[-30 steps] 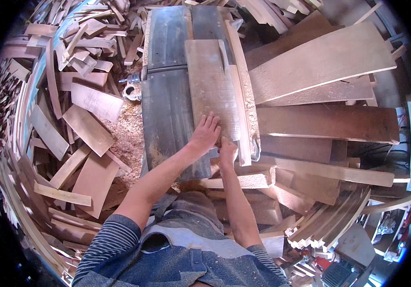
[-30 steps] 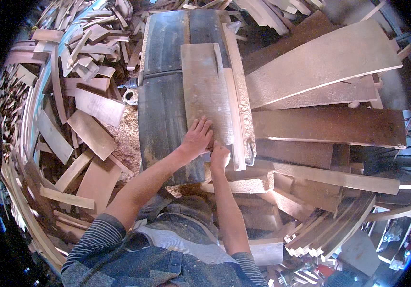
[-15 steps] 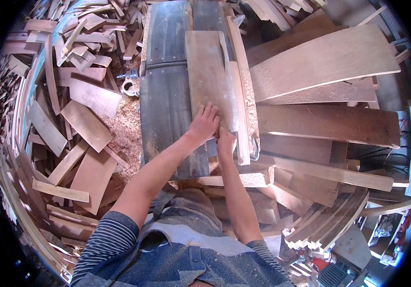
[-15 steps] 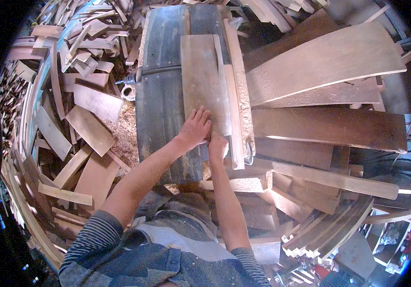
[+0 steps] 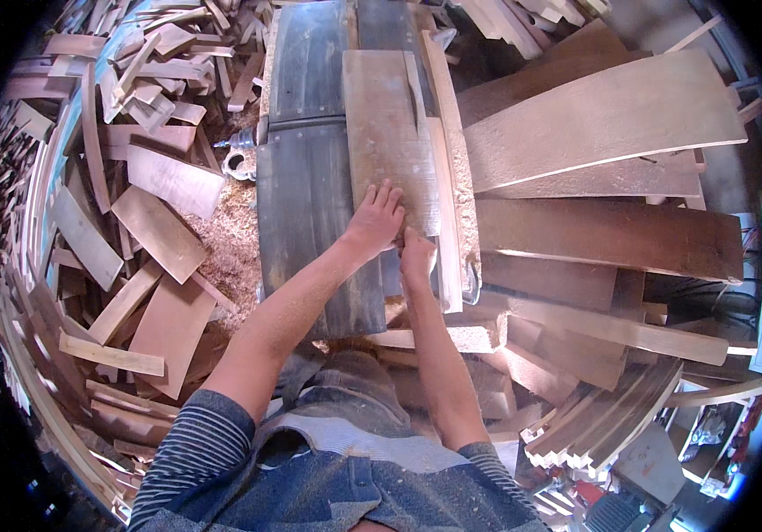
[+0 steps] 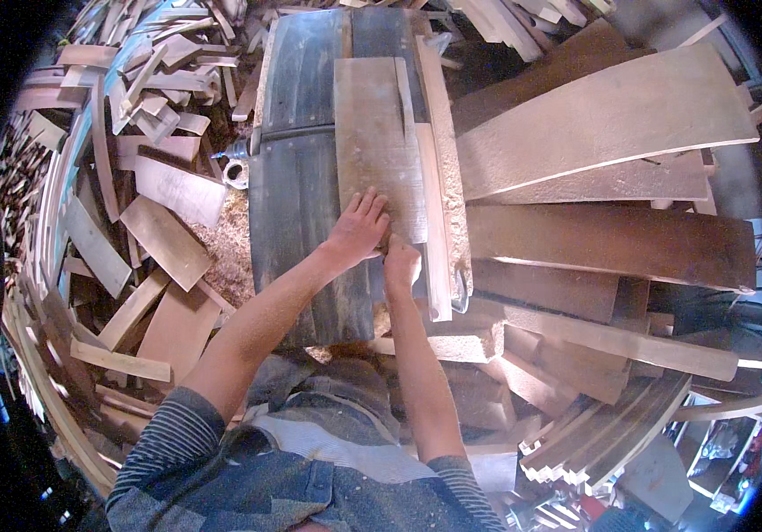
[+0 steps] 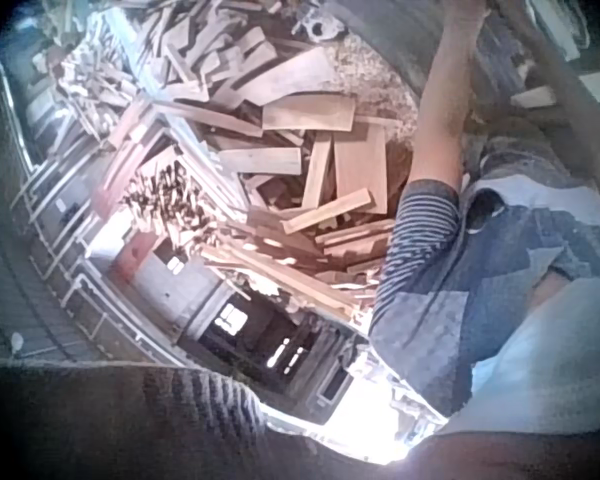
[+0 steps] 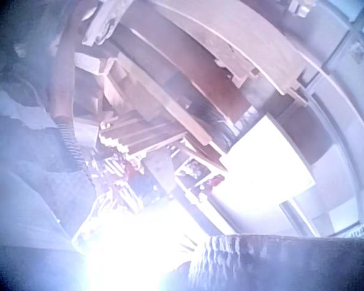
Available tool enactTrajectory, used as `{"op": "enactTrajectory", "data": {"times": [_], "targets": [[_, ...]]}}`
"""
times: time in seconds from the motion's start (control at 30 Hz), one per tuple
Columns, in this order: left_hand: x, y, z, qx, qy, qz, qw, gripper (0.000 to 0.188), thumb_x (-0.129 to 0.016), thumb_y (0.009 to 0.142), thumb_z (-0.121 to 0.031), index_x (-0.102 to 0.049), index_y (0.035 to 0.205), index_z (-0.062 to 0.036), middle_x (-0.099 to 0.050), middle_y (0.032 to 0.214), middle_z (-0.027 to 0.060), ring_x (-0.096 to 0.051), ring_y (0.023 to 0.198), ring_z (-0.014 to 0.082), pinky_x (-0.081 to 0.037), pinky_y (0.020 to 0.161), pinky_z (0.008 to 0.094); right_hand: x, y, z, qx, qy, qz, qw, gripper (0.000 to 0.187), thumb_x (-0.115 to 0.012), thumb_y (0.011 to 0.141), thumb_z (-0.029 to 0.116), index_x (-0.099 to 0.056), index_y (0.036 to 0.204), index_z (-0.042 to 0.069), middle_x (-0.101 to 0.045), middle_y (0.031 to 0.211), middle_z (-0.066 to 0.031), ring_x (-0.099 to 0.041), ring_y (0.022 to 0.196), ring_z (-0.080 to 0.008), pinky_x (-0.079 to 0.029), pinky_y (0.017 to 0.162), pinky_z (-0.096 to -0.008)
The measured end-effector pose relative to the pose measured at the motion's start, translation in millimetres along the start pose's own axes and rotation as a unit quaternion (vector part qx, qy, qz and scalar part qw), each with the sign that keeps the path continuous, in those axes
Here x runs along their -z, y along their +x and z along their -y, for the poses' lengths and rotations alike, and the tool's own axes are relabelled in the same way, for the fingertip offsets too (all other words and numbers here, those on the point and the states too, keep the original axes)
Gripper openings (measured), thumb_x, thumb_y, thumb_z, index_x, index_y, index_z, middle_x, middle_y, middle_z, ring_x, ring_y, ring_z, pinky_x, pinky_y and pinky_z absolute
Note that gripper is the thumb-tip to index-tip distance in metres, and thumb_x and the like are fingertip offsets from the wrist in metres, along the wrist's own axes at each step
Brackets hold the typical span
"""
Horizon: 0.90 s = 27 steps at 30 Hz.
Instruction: The person picks up wood slabs from a pile, feeds them through a stationary woodworking machine, and stacks the processed pieces.
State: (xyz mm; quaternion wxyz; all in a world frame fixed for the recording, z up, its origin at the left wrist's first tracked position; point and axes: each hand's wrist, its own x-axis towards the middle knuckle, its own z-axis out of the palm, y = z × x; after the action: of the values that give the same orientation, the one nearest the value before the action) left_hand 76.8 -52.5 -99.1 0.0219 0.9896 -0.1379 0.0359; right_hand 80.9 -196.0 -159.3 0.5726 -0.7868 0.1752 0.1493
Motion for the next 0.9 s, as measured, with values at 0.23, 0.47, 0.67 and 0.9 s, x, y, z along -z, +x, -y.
{"op": "enactTrajectory", "data": {"times": [0.23, 0.47, 0.67, 0.9], "targets": [[0, 11, 8, 0.001, -0.002, 0.009, 1.000, 0.074, -0.086, 0.069, -0.044, -0.063, 0.125, -0.0017, -0.050, 0.147, 0.0193, -0.037, 0.145, 0.0417, -0.031, 0.119, 0.0540, -2, 16, 2, -0.011, -0.051, 0.008, 0.999, 0.050, -0.057, 0.091, 0.040, -0.074, 0.083, -0.006, -0.067, 0.070, -0.0223, -0.064, 0.064, -0.0307, -0.049, 0.065, -0.0468], [-2, 19, 18, 0.004, 0.016, 0.009, 1.000, 0.075, -0.087, 0.068, -0.045, -0.064, 0.125, -0.0018, -0.050, 0.147, 0.0194, -0.038, 0.144, 0.0415, -0.032, 0.118, 0.0545, -11, 11, 25, -0.002, 0.007, 0.007, 1.000, 0.042, -0.058, 0.092, 0.034, -0.069, 0.077, -0.004, -0.060, 0.063, -0.0143, -0.055, 0.057, -0.0219, -0.042, 0.056, -0.0411], [1, 28, 23, -0.005, 0.029, -0.006, 1.000, 0.074, -0.087, 0.066, -0.046, -0.065, 0.121, -0.0021, -0.052, 0.145, 0.0193, -0.039, 0.143, 0.0414, -0.032, 0.117, 0.0549, -15, 28, 21, 0.055, -0.013, -0.013, 0.998, 0.037, -0.058, 0.094, 0.028, -0.062, 0.068, 0.001, -0.051, 0.056, -0.0039, -0.041, 0.043, -0.0124, -0.028, 0.040, -0.0337], [-11, 33, 34, 0.003, 0.034, -0.013, 0.999, 0.074, -0.086, 0.066, -0.048, -0.065, 0.121, -0.0022, -0.052, 0.145, 0.0181, -0.040, 0.142, 0.0413, -0.032, 0.116, 0.0547, -24, 24, 38, 0.010, 0.042, -0.007, 0.999, 0.038, -0.061, 0.092, 0.030, -0.061, 0.065, 0.003, -0.050, 0.054, -0.0028, -0.041, 0.042, -0.0121, -0.029, 0.040, -0.0329]]}}
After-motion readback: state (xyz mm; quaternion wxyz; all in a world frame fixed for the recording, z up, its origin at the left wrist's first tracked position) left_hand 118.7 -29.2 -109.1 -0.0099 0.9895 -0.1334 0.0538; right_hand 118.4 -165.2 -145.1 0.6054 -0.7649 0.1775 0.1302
